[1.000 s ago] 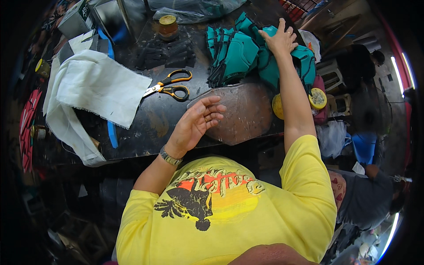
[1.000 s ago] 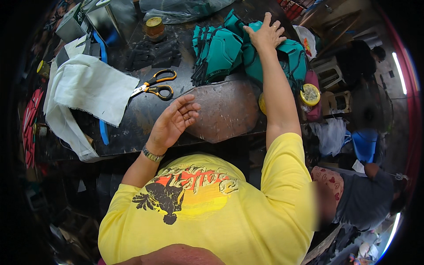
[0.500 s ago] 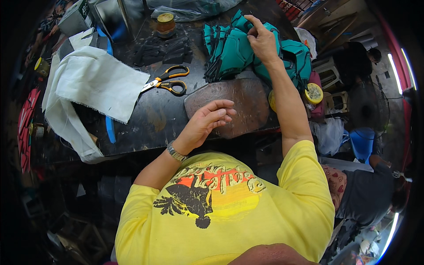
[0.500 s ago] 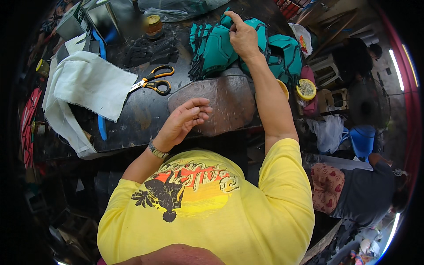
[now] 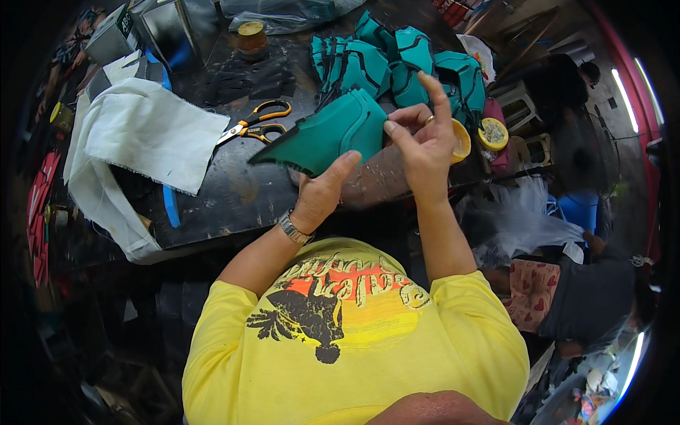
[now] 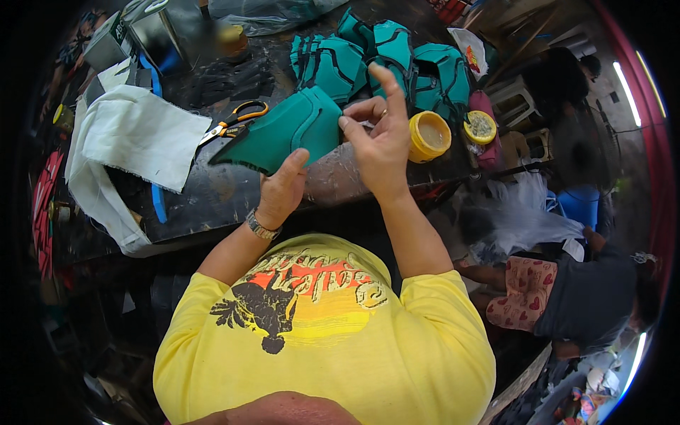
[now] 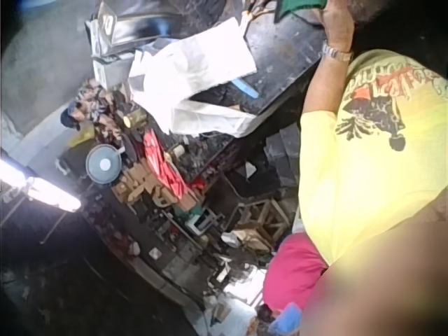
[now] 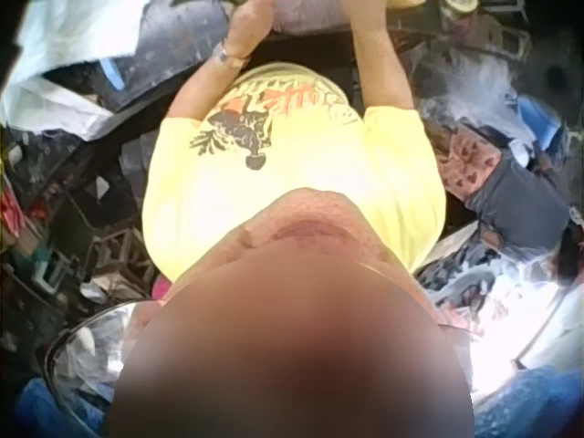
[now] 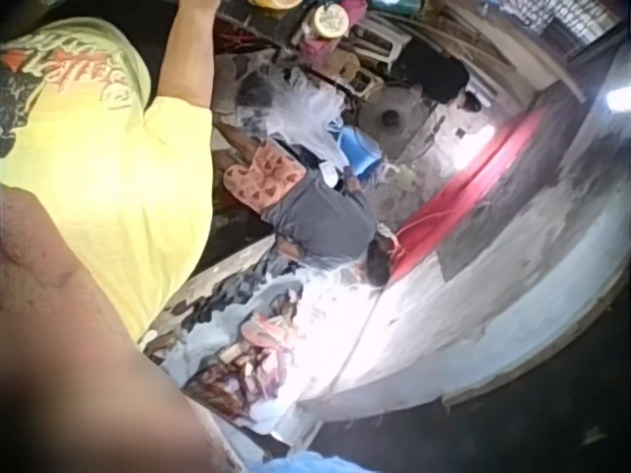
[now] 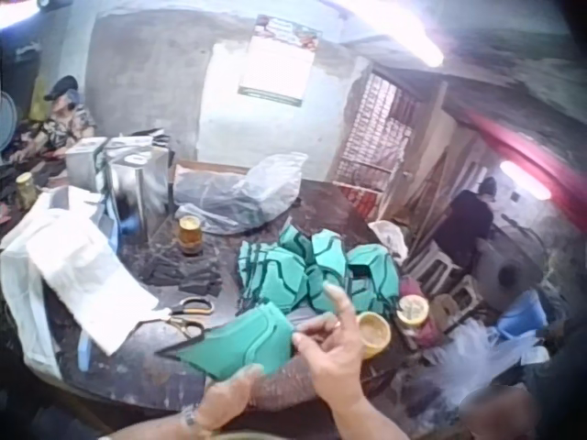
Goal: The person handles several green and pink face masks on a cluttered workbench, picking them up one at a time, turning them over, and examining the edges and seams. The person places each mask back on the table after inspection.
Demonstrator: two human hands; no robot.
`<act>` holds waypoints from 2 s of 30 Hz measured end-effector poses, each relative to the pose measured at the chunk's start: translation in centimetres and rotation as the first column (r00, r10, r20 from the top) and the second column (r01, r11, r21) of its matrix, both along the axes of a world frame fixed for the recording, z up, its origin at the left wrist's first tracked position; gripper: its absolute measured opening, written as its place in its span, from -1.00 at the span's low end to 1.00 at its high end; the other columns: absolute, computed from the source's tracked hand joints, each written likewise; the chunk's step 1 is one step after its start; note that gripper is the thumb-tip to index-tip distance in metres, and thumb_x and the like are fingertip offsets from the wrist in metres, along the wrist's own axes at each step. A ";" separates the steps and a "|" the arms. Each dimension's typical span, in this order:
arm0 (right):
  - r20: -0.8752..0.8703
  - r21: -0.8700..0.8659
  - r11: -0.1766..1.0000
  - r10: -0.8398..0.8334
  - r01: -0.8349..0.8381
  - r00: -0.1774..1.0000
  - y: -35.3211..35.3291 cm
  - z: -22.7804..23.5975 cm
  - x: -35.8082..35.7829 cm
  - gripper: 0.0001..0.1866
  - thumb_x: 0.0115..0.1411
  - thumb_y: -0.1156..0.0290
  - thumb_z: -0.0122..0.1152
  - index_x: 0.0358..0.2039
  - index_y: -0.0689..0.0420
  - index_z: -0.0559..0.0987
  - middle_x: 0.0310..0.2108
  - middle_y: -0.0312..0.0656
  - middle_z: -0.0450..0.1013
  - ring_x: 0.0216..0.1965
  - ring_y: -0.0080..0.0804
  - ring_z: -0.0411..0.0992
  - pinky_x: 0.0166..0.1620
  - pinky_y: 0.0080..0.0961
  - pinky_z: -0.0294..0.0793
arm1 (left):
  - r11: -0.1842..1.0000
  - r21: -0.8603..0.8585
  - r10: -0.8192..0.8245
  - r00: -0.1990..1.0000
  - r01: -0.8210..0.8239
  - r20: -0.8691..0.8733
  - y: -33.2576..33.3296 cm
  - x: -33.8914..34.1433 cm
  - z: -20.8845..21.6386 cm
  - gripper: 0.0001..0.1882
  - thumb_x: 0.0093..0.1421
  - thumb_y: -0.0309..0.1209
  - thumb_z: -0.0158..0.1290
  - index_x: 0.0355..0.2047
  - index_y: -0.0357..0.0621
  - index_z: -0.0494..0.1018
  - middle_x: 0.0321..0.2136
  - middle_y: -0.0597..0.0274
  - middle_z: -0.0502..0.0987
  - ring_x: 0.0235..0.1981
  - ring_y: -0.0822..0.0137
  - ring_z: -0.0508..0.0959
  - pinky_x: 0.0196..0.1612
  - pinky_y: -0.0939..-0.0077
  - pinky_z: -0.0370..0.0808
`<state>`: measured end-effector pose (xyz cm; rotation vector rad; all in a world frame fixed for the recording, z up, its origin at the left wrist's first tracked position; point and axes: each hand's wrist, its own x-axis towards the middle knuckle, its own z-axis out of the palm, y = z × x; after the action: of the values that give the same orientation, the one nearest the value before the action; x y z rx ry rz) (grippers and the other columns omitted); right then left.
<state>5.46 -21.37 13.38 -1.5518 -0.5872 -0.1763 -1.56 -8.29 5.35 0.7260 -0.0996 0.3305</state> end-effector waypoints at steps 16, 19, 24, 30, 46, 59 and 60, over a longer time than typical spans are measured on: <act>0.410 -0.873 0.173 -0.244 0.456 0.879 -15.1 -3.5 9.1 -0.44 0.32 -0.14 0.03 -0.26 0.13 0.73 0.03 0.10 0.47 0.19 0.05 0.30 0.20 -0.14 0.27 | 0.996 0.070 -0.061 0.997 0.058 0.044 0.6 -0.2 -0.6 -0.56 0.36 -0.46 -0.02 0.23 -0.22 0.28 0.14 0.06 0.47 0.16 0.16 0.49 0.19 0.15 0.46; 0.503 -0.703 0.374 -0.339 0.605 0.795 -14.9 -2.5 8.1 -0.44 0.29 -0.16 0.06 -0.26 0.11 0.73 0.01 0.13 0.46 0.20 0.09 0.29 0.20 -0.11 0.26 | 0.968 -0.161 -0.191 0.981 0.192 0.021 0.5 -0.4 -0.6 -0.58 0.36 -0.50 -0.01 0.22 -0.20 0.29 0.12 0.06 0.48 0.14 0.15 0.50 0.16 0.12 0.50; 0.555 -0.775 0.181 -0.264 0.605 0.789 -14.0 -1.9 3.4 -0.56 0.29 0.01 0.17 -0.33 0.20 0.68 -0.01 0.13 0.46 0.01 0.04 0.43 0.09 -0.09 0.35 | 0.971 -0.123 -0.216 0.971 0.203 -0.101 0.5 -0.3 -0.1 -0.58 0.37 -0.45 -0.01 0.22 -0.19 0.28 0.11 0.06 0.48 0.11 0.12 0.53 0.08 0.04 0.57; 0.284 -0.433 0.882 -0.063 0.186 0.957 -9.9 -0.2 -1.0 -0.56 0.29 -0.04 0.13 -0.12 0.05 0.70 0.20 -0.01 0.35 0.19 -0.06 0.32 0.24 -0.18 0.22 | 0.964 -0.146 -0.240 0.964 0.222 -0.116 -0.4 0.1 1.0 -0.61 0.37 -0.42 0.01 0.17 -0.24 0.32 0.06 0.07 0.51 0.03 0.18 0.57 0.00 0.15 0.63; 0.633 -0.683 0.616 0.232 0.392 0.739 -6.6 -2.6 -2.5 -0.47 0.14 -0.32 0.09 0.04 -0.44 0.64 0.38 -0.24 0.18 0.44 -0.10 -0.06 0.34 -0.08 -0.07 | 0.965 -0.137 -0.246 0.956 0.225 -0.160 -0.2 0.2 0.8 -0.62 0.42 -0.36 -0.09 0.19 -0.23 0.31 0.09 0.04 0.49 0.04 0.19 0.58 -0.01 0.22 0.64; 0.028 -0.194 0.962 0.201 -0.192 0.979 -4.6 -1.2 -1.1 -0.71 -0.10 0.72 -0.08 -0.37 0.22 0.56 -0.16 -0.22 0.35 -0.09 -0.41 0.31 -0.01 -0.51 0.28 | 0.858 -0.355 -0.430 0.897 0.370 -0.106 1.3 0.1 0.0 -0.59 0.42 -0.27 -0.10 0.19 -0.22 0.32 0.09 0.05 0.51 0.10 0.19 0.53 0.11 0.17 0.51; 0.139 -0.316 0.940 0.177 -0.125 0.974 -4.1 -1.1 -0.9 -0.72 -0.09 0.72 -0.08 -0.38 0.22 0.55 -0.18 -0.21 0.35 -0.09 -0.39 0.31 -0.01 -0.51 0.28 | 0.855 -0.360 -0.435 0.894 0.374 -0.103 1.3 0.1 -0.1 -0.59 0.42 -0.27 -0.10 0.19 -0.22 0.32 0.09 0.05 0.51 0.10 0.20 0.53 0.11 0.17 0.51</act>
<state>4.56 -25.48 12.26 -1.7930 -0.8963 -0.0999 -1.48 -6.97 5.24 0.3795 -0.0211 -0.1288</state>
